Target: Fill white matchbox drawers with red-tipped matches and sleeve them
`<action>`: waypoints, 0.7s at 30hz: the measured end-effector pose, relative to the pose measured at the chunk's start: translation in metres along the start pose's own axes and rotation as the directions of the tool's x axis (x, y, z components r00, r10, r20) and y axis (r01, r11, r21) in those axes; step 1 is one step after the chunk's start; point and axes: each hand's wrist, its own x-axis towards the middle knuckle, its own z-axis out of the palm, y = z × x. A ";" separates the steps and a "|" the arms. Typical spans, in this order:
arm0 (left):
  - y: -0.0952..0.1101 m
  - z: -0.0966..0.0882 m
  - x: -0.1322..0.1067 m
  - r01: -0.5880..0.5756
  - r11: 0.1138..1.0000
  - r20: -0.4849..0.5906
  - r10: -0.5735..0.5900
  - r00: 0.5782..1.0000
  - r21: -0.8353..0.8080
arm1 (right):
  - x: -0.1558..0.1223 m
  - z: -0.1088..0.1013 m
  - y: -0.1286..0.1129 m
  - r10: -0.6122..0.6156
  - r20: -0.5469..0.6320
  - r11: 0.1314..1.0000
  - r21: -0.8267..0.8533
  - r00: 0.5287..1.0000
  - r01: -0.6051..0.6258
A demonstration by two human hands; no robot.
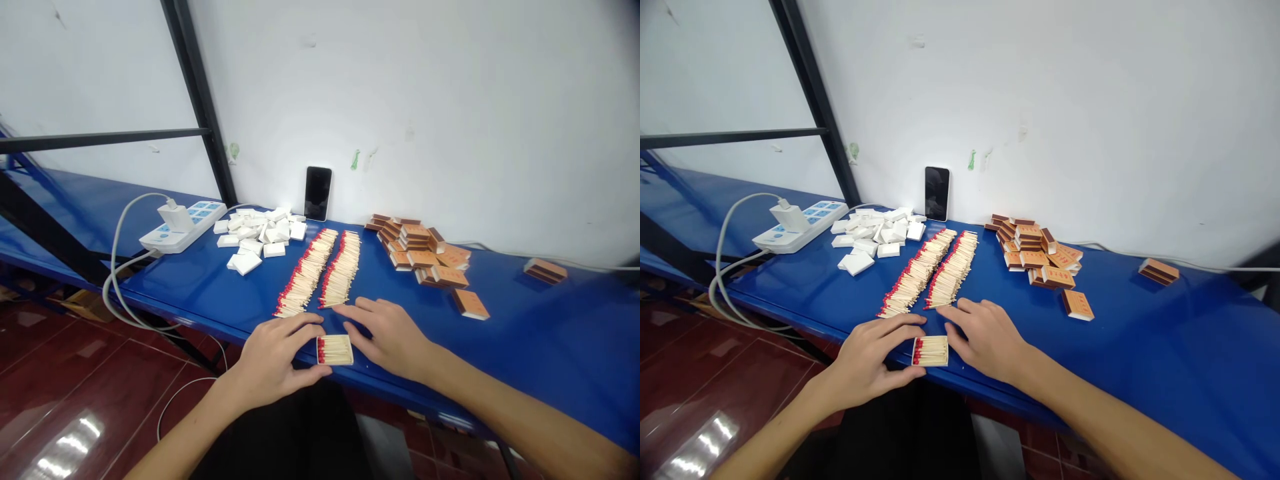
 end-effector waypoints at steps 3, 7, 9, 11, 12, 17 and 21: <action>0.001 -0.003 0.001 0.021 1.000 0.063 -0.021 0.998 0.014 | -0.001 0.000 -0.003 0.000 0.024 1.000 -0.024 1.000 0.001; 0.002 -0.004 0.002 0.021 1.000 0.068 -0.022 0.997 0.017 | -0.001 0.000 -0.002 0.003 0.048 0.999 -0.040 0.999 -0.001; 0.002 -0.003 0.001 0.021 1.000 0.053 -0.022 0.998 0.015 | 0.000 0.000 -0.001 -0.012 0.049 0.999 -0.036 0.999 0.014; 0.002 -0.001 0.001 0.020 1.000 0.037 -0.020 0.999 0.012 | 0.000 0.000 -0.002 -0.036 0.045 0.999 -0.037 0.998 0.038; 0.001 -0.001 0.001 0.016 1.000 0.029 -0.017 0.999 0.010 | 0.000 0.000 -0.002 -0.044 0.038 0.998 -0.045 0.998 0.046; 0.001 0.001 0.001 -0.010 1.000 -0.006 0.010 1.000 0.000 | 0.000 0.000 -0.003 -0.044 0.031 0.996 -0.076 0.999 0.046; 0.001 0.000 0.002 -0.011 1.000 -0.013 0.011 1.000 0.002 | 0.000 0.000 -0.003 -0.061 0.055 0.996 -0.061 0.997 0.064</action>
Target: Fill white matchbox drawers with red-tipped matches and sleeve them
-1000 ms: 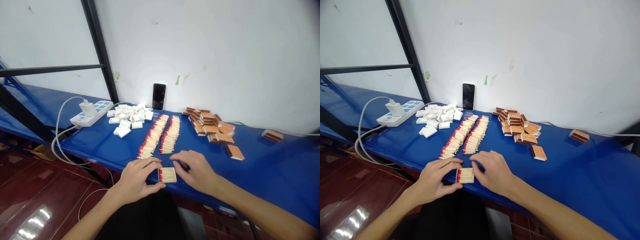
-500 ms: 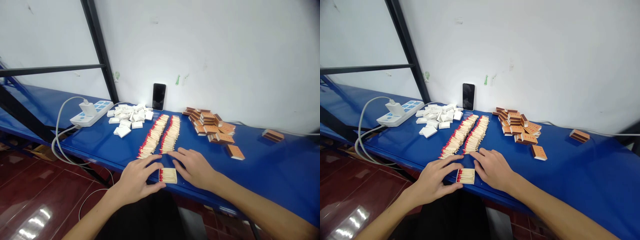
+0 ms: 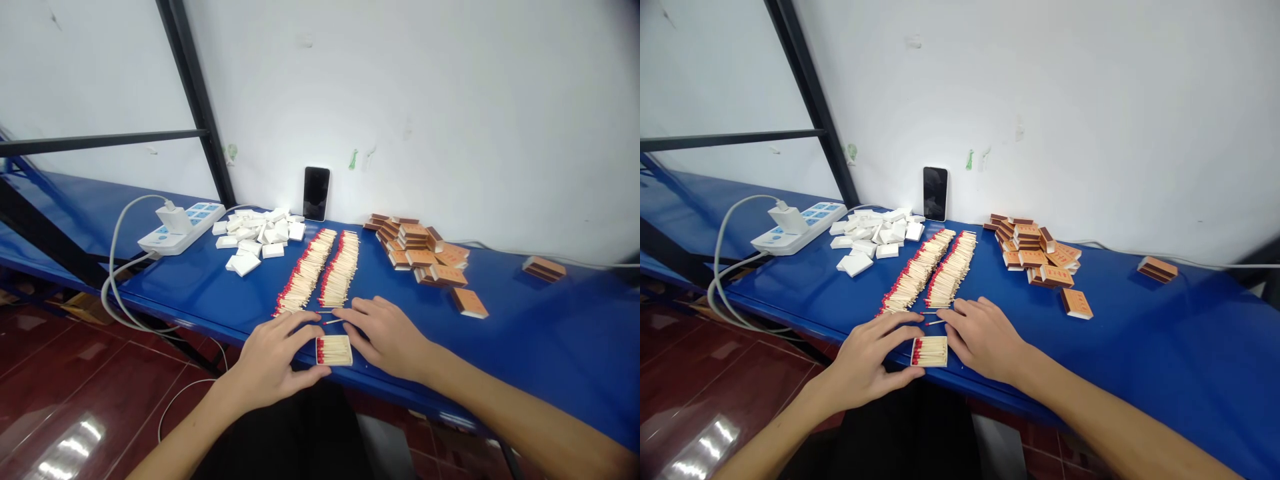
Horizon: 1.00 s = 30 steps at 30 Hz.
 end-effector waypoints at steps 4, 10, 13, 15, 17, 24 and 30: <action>0.000 -0.001 0.000 -0.003 1.000 0.003 0.003 1.000 -0.006 | 0.000 0.000 0.000 0.007 -0.018 1.000 0.010 1.000 -0.006; -0.002 -0.002 -0.001 -0.004 1.000 0.062 0.006 0.998 -0.029 | 0.001 0.001 0.000 0.039 -0.038 0.999 -0.001 0.999 -0.039; -0.003 -0.001 -0.002 -0.013 0.999 0.054 0.015 0.998 -0.032 | 0.001 0.002 -0.001 0.042 -0.023 0.999 0.002 0.999 -0.042; -0.003 0.000 -0.002 -0.017 0.999 0.031 0.018 0.999 -0.032 | 0.000 0.002 0.000 0.048 -0.008 0.999 0.007 0.999 -0.048; -0.003 0.000 -0.002 -0.015 0.999 0.008 0.015 1.000 -0.031 | 0.000 0.002 0.000 0.052 -0.002 0.998 0.026 0.999 -0.052; -0.003 -0.003 -0.002 -0.074 0.995 -0.014 0.073 0.997 -0.067 | 0.000 0.002 0.001 0.074 0.017 0.994 0.075 0.997 -0.075; -0.002 -0.007 -0.001 -0.120 0.991 0.034 0.123 0.992 -0.066 | -0.001 -0.001 0.001 0.030 0.063 0.991 0.130 0.998 -0.038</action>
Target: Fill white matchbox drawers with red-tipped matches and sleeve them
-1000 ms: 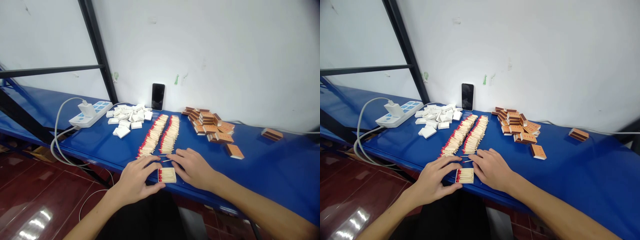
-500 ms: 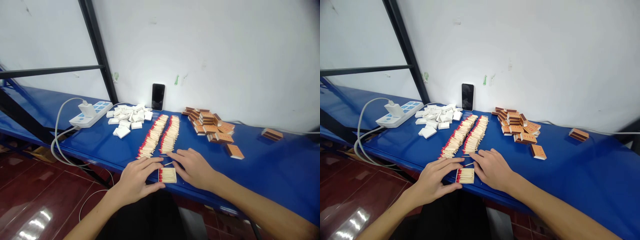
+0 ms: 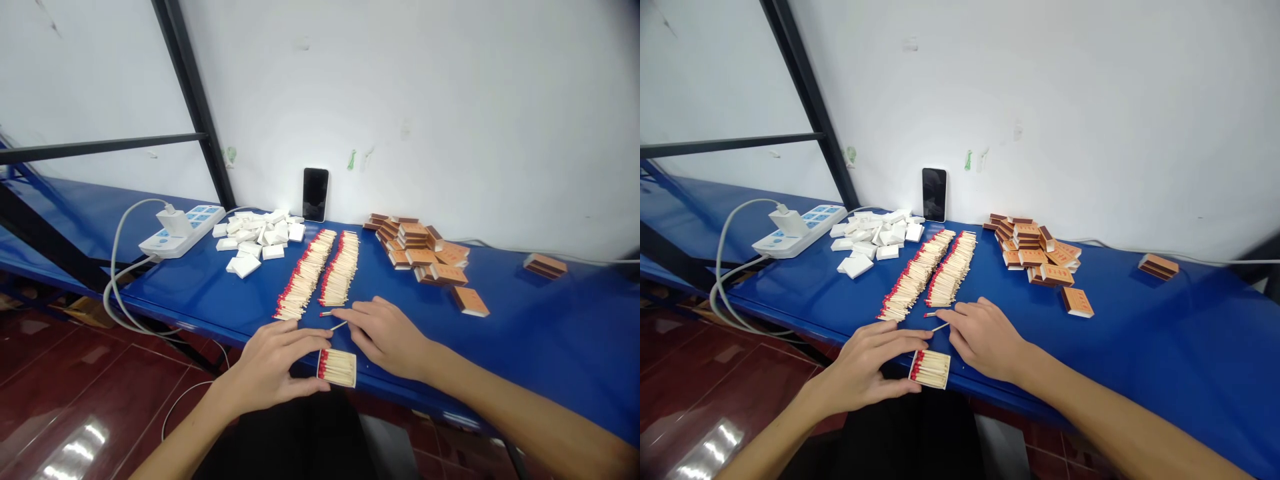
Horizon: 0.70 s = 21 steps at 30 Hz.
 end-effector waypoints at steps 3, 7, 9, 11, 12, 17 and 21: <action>0.000 0.001 0.001 0.005 1.000 0.015 -0.005 1.000 0.008 | 0.000 -0.001 0.001 -0.003 0.011 1.000 0.007 1.000 0.003; 0.000 0.003 0.000 0.012 1.000 -0.018 -0.012 1.000 0.003 | -0.001 0.000 0.002 -0.033 0.000 0.999 0.005 0.999 0.033; 0.000 0.002 0.000 0.021 1.000 -0.022 -0.021 1.000 0.005 | -0.001 0.001 0.002 -0.044 -0.021 0.999 0.003 0.999 0.044; 0.000 0.000 0.000 0.033 0.999 -0.007 -0.033 0.999 0.005 | 0.000 0.001 0.002 -0.037 -0.038 0.999 0.001 0.999 0.037; 0.000 -0.001 0.000 0.041 0.999 0.001 -0.041 0.999 0.006 | 0.000 0.001 0.002 -0.030 -0.039 1.000 0.001 0.999 0.030; 0.000 -0.003 0.000 0.062 0.998 0.009 -0.062 0.998 0.018 | 0.000 0.003 0.002 -0.021 -0.027 1.000 0.005 0.999 0.022; -0.001 -0.002 -0.002 0.023 1.000 0.023 -0.022 0.999 -0.020 | 0.000 0.004 0.003 -0.050 -0.064 0.999 0.014 0.997 0.051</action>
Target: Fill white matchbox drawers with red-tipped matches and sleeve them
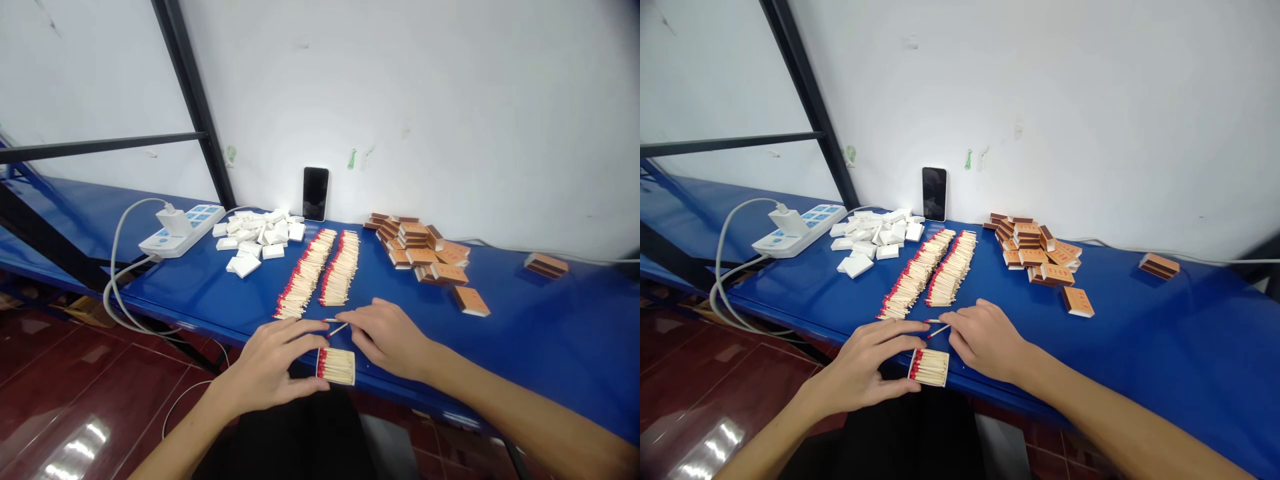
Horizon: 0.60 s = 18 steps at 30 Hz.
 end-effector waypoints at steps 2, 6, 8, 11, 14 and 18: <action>0.000 -0.001 -0.001 -0.006 1.000 0.024 0.007 1.000 -0.030 | 0.000 0.000 0.000 -0.004 -0.006 1.000 0.006 1.000 0.004; 0.000 -0.003 -0.003 -0.003 0.998 0.044 0.005 0.999 -0.062 | -0.001 -0.001 -0.001 0.008 0.005 1.000 0.004 1.000 -0.008; 0.000 -0.003 -0.003 -0.005 0.998 0.046 0.008 0.999 -0.056 | -0.001 -0.001 -0.001 0.009 0.012 1.000 0.003 1.000 -0.009; 0.001 -0.003 -0.003 -0.006 0.999 0.039 0.008 0.999 -0.049 | -0.001 -0.001 0.000 -0.006 0.019 1.000 0.000 1.000 0.006; 0.000 -0.001 -0.001 -0.014 0.999 0.020 0.015 1.000 -0.028 | -0.001 -0.001 0.001 -0.013 0.019 1.000 -0.002 1.000 0.013; -0.001 0.000 -0.001 -0.025 1.000 -0.006 0.025 1.000 0.018 | 0.000 -0.002 0.001 -0.023 0.028 1.000 -0.010 0.999 0.024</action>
